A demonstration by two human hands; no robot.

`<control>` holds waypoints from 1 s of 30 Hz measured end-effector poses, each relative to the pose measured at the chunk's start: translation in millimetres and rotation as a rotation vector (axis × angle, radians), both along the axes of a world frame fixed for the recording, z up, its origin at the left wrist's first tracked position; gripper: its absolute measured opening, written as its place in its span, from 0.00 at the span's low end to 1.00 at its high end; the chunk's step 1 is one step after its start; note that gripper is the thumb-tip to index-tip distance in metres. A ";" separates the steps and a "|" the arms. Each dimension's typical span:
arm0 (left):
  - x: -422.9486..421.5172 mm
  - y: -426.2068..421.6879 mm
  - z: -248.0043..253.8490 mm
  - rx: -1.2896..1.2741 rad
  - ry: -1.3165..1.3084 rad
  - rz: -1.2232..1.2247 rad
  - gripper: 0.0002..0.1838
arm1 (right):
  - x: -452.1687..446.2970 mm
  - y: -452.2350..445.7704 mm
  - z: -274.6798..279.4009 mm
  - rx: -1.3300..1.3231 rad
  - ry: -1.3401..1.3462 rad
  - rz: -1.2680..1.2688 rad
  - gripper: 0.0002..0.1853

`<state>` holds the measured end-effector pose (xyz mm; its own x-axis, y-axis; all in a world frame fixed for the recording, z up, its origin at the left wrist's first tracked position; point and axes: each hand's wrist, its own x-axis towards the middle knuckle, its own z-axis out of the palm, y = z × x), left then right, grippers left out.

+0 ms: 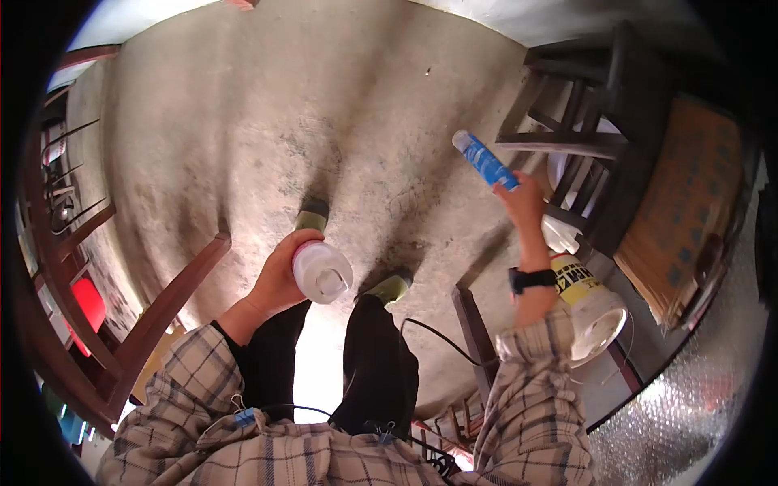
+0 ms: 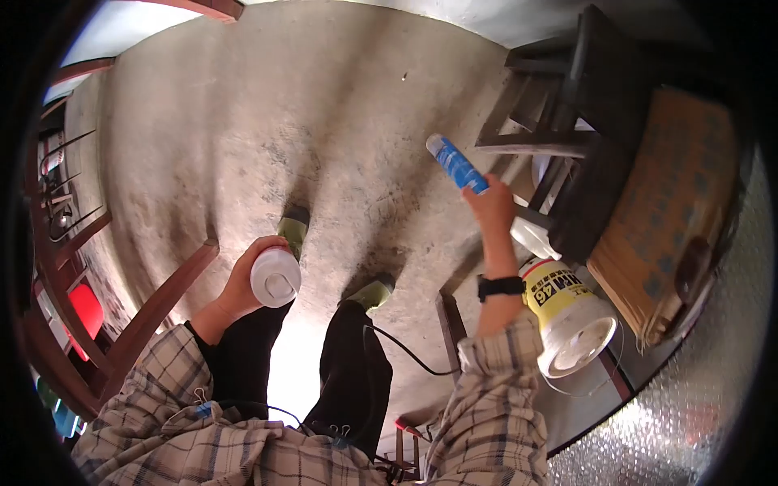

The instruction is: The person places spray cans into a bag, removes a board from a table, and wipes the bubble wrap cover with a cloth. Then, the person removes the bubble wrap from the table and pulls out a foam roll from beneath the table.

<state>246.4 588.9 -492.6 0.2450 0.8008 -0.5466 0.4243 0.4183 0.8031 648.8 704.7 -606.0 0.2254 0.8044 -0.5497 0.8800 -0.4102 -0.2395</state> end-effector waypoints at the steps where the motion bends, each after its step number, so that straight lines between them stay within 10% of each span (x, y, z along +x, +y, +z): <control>1: 1.1 0.5 2.9 0.024 -0.007 -0.024 0.38 | -6.3 -18.6 -4.2 0.000 -0.089 0.047 0.24; 25: 119.0 -38.2 146.5 0.239 -0.015 -0.346 0.34 | -38.3 -254.5 242.1 0.239 0.370 -0.196 0.27; 30: 153.2 -148.7 187.2 0.188 -0.034 -0.616 0.34 | 4.8 -420.9 302.6 0.230 0.306 -0.368 0.28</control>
